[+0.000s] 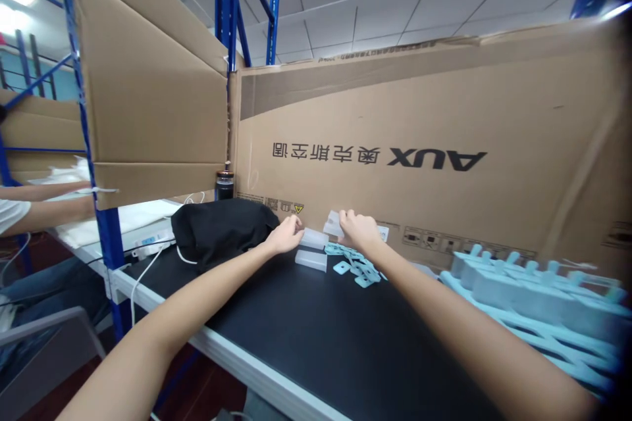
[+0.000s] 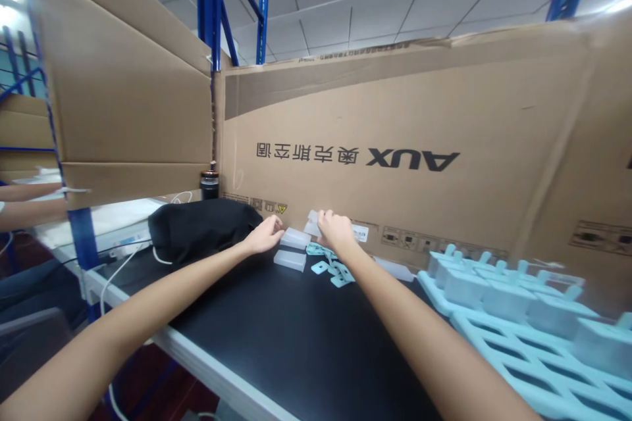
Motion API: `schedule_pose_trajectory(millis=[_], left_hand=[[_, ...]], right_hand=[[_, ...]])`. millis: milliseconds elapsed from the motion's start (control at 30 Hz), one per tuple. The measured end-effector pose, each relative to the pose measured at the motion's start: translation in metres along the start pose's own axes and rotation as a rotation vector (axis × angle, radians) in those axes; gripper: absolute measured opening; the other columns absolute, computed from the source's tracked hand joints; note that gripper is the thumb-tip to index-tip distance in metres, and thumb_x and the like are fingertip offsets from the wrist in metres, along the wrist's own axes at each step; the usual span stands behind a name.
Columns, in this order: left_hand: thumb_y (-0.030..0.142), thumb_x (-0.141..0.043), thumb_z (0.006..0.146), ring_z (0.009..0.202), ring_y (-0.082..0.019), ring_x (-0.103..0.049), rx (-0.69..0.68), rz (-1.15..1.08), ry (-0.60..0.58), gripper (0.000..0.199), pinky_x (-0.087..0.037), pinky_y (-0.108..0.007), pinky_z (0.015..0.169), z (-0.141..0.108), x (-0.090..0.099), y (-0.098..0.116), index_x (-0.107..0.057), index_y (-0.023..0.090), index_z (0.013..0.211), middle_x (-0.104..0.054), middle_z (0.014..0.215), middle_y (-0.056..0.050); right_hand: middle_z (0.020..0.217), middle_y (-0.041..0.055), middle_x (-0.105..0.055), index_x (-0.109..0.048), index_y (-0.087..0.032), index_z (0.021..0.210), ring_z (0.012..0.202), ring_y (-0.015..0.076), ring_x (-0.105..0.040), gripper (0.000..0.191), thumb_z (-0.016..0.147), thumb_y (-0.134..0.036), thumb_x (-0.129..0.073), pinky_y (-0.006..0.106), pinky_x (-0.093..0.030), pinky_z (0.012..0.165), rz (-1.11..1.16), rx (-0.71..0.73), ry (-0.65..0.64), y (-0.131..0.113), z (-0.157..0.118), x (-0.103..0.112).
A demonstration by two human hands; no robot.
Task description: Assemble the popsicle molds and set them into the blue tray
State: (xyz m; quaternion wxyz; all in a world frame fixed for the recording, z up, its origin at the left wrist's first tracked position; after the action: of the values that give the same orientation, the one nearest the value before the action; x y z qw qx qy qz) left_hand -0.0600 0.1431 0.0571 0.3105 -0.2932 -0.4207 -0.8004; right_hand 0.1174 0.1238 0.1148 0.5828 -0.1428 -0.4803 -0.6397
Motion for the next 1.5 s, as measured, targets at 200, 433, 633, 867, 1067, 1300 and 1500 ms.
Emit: schedule_pose_trajectory(millis=[200, 433, 633, 867, 1067, 1300, 1500], left_hand=[[0.043, -0.060, 0.079, 0.105, -0.023, -0.059, 0.135, -0.086, -0.027, 0.056, -0.044, -0.033, 0.091, 0.023, -0.023, -0.037, -0.043, 0.011, 0.121, -0.059, 0.114, -0.016], [0.034, -0.073, 0.067, 0.094, -0.022, -0.064, 0.122, -0.163, -0.061, 0.040, -0.047, -0.030, 0.085, 0.029, -0.046, -0.039, -0.060, 0.016, 0.100, -0.067, 0.100, -0.008], [0.026, -0.070, 0.069, 0.079, -0.018, -0.065, 0.097, -0.253, -0.051, 0.020, -0.048, -0.026, 0.075, 0.026, -0.049, -0.035, -0.067, 0.017, 0.086, -0.069, 0.082, -0.003], [0.019, -0.059, 0.075, 0.083, -0.016, -0.064, 0.095, -0.334, 0.100, 0.018, -0.048, -0.025, 0.079, 0.026, -0.025, -0.044, -0.070, 0.017, 0.090, -0.071, 0.089, -0.004], [0.019, -0.051, 0.078, 0.079, -0.016, -0.063, 0.161, -0.304, 0.386, 0.020, -0.047, -0.026, 0.078, 0.016, 0.014, -0.051, -0.069, 0.018, 0.088, -0.069, 0.085, -0.003], [0.022, -0.055, 0.074, 0.071, -0.016, -0.061, 0.177, -0.305, 0.522, 0.013, -0.046, -0.026, 0.074, 0.010, 0.036, -0.050, -0.067, 0.019, 0.070, -0.067, 0.070, -0.001], [0.026, -0.046, 0.082, 0.093, -0.019, -0.060, 0.194, -0.336, 0.673, 0.025, -0.043, -0.030, 0.089, 0.006, 0.059, -0.057, -0.066, 0.016, 0.093, -0.068, 0.094, -0.006]], right_hand=[[0.097, 0.0209, -0.058, -0.049, -0.009, 0.102, 0.084, 0.0273, -0.063, 0.040, 0.074, -0.035, -0.061, 0.033, -0.045, 0.068, 0.031, 0.014, -0.008, -0.012, 0.002, 0.000], [0.097, 0.0191, -0.058, -0.049, -0.010, 0.102, 0.084, 0.0262, -0.063, 0.043, 0.071, -0.035, -0.065, 0.033, -0.047, 0.068, 0.001, 0.021, -0.021, -0.017, 0.001, -0.005], [0.098, 0.0182, -0.058, -0.048, -0.011, 0.104, 0.086, 0.0247, -0.062, 0.045, 0.070, -0.035, -0.065, 0.031, -0.047, 0.069, 0.005, 0.031, -0.039, -0.023, 0.006, -0.006], [0.100, 0.0193, -0.057, -0.046, -0.010, 0.106, 0.084, 0.0242, -0.062, 0.043, 0.076, -0.039, -0.058, 0.032, -0.047, 0.070, 0.041, 0.000, -0.026, -0.036, 0.013, -0.010], [0.098, 0.0180, -0.057, -0.046, -0.011, 0.105, 0.084, 0.0243, -0.062, 0.044, 0.076, -0.040, -0.058, 0.032, -0.046, 0.069, 0.066, 0.017, -0.021, -0.040, 0.012, -0.013], [0.096, 0.0173, -0.057, -0.047, -0.011, 0.102, 0.081, 0.0243, -0.062, 0.040, 0.075, -0.038, -0.059, 0.032, -0.046, 0.067, 0.052, 0.023, -0.021, -0.038, 0.010, -0.010], [0.098, 0.0184, -0.057, -0.046, -0.011, 0.104, 0.086, 0.0268, -0.061, 0.042, 0.076, -0.039, -0.058, 0.033, -0.045, 0.070, 0.050, 0.017, -0.017, -0.030, 0.008, -0.005]])
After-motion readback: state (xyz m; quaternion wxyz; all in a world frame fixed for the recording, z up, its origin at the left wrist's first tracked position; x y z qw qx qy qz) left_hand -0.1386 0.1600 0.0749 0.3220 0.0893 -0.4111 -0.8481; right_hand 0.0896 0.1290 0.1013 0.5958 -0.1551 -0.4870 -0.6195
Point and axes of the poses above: each hand's wrist, its own z-axis towards the middle knuckle, its own x-axis out of the back of the hand, y = z × x, the point moved 7 cm from there along z, towards the middle knuckle
